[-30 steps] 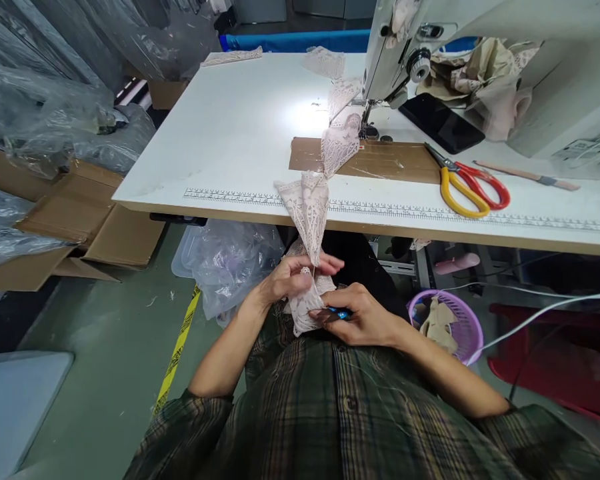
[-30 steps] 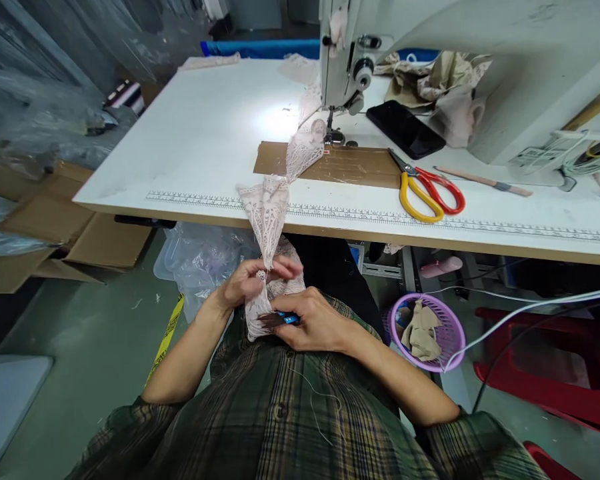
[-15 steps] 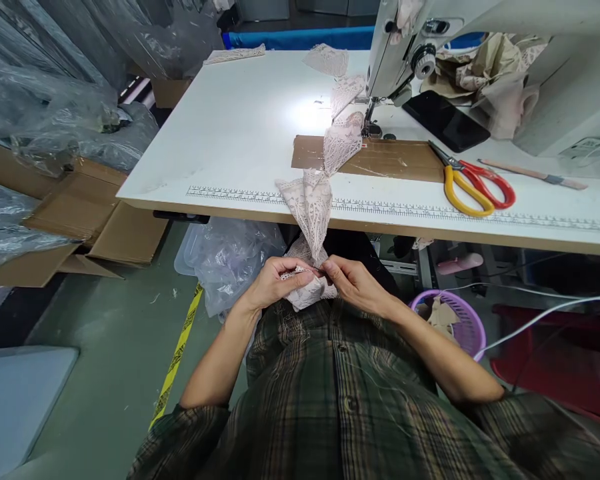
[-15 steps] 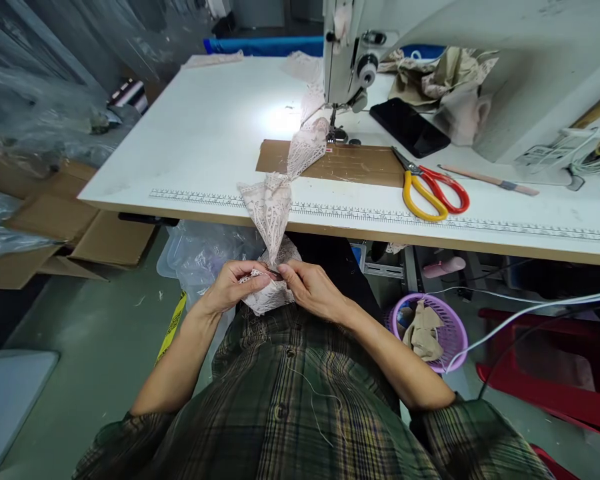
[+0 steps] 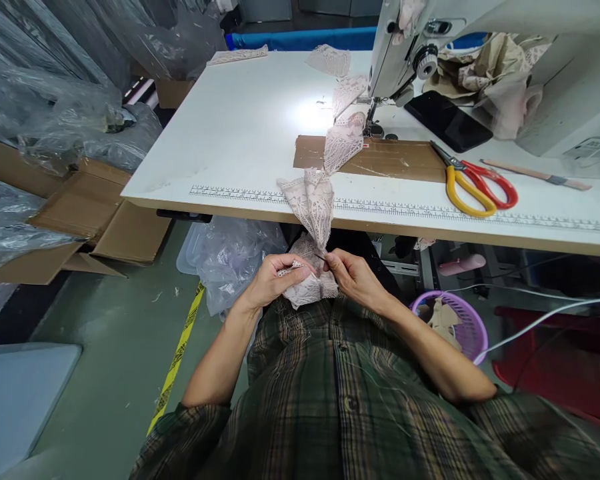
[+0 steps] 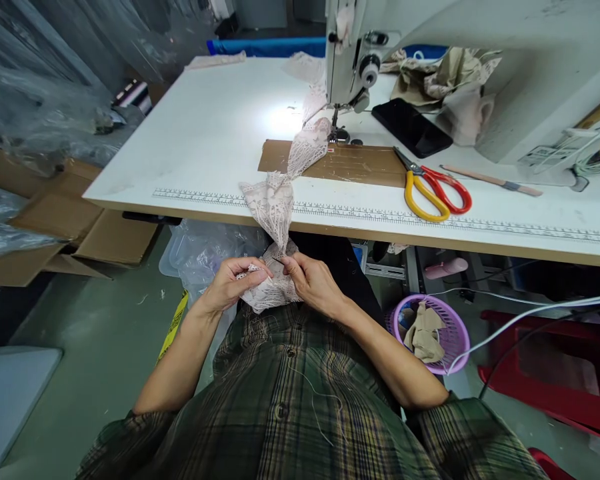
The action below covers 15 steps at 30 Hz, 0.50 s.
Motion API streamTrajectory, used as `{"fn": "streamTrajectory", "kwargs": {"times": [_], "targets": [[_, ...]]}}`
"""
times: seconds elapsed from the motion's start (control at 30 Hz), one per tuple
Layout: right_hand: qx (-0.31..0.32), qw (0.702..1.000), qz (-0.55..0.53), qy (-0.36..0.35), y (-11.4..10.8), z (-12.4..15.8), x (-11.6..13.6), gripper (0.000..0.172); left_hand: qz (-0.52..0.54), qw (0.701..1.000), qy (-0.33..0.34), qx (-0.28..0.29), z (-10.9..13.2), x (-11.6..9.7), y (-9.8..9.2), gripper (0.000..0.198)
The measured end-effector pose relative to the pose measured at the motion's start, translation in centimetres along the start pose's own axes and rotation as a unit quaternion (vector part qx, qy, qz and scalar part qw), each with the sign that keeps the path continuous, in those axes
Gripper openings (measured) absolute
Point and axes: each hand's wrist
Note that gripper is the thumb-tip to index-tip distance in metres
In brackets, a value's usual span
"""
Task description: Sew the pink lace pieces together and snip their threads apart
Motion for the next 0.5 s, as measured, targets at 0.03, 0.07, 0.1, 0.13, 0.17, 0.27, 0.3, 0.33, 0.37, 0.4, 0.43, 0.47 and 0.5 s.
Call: {"fn": "streamTrajectory", "kwargs": {"times": [0.03, 0.07, 0.1, 0.13, 0.17, 0.27, 0.3, 0.33, 0.37, 0.4, 0.43, 0.47, 0.5], "targets": [[0.001, 1.0, -0.001, 0.0, 0.0, 0.2, 0.0, 0.051, 0.002, 1.0, -0.002, 0.0, 0.0, 0.0, 0.0, 0.033], [0.008, 1.0, -0.001, -0.003, 0.0, 0.3, 0.0, 0.05, 0.006, 1.0, -0.005, 0.003, 0.0, 0.1, 0.0, 0.034], [0.017, 1.0, 0.001, -0.009, 0.0, 0.4, 0.0, 0.049, 0.011, 1.0, -0.008, 0.005, -0.1, 0.1, -0.1, 0.034], [0.024, 1.0, 0.003, -0.016, 0.0, 0.5, 0.1, 0.047, 0.015, 1.0, -0.011, 0.006, -0.1, 0.2, -0.1, 0.035], [0.027, 0.999, 0.006, -0.02, 0.1, 0.6, 0.2, 0.046, 0.017, 1.0, -0.014, 0.006, -0.1, 0.3, -0.1, 0.034], [0.009, 1.0, 0.007, -0.014, 0.5, 0.4, 0.2, 0.045, 0.008, 1.0, -0.015, 0.002, -0.1, 0.4, 0.1, 0.032], [-0.001, 1.0, -0.001, -0.009, 0.7, 0.3, 0.0, 0.044, 0.003, 1.0, -0.014, 0.0, 0.0, 0.4, 0.1, 0.032], [-0.005, 1.0, -0.017, -0.007, 0.9, 0.3, -0.2, 0.044, -0.001, 1.0, -0.013, 0.001, 0.0, 0.3, 0.2, 0.032], [0.0, 0.999, -0.04, -0.007, 1.1, 0.3, -0.4, 0.043, -0.002, 1.0, -0.014, 0.003, 0.0, 0.3, 0.2, 0.032], [0.016, 0.998, -0.067, -0.009, 1.3, 0.3, -0.8, 0.042, -0.003, 1.0, -0.016, 0.008, -0.1, 0.3, 0.2, 0.033], [0.041, 0.995, -0.091, -0.009, 1.5, 0.4, -1.1, 0.042, -0.009, 1.0, -0.017, 0.014, -0.2, 0.3, 0.2, 0.034], [0.068, 0.992, -0.107, -0.007, 1.7, 0.5, -1.6, 0.043, -0.023, 0.999, -0.015, 0.021, -0.4, 0.4, 0.1, 0.035], [0.091, 0.99, -0.108, -0.001, 1.8, 0.7, -2.0, 0.044, -0.048, 0.998, -0.005, 0.027, -0.6, 0.7, 0.0, 0.035]]}}
Point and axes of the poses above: each hand's wrist, its own z-axis away from the middle knuckle, its own y-axis out of the palm, x = y × z, and after that the axes turned 10 degrees about y, right-handed
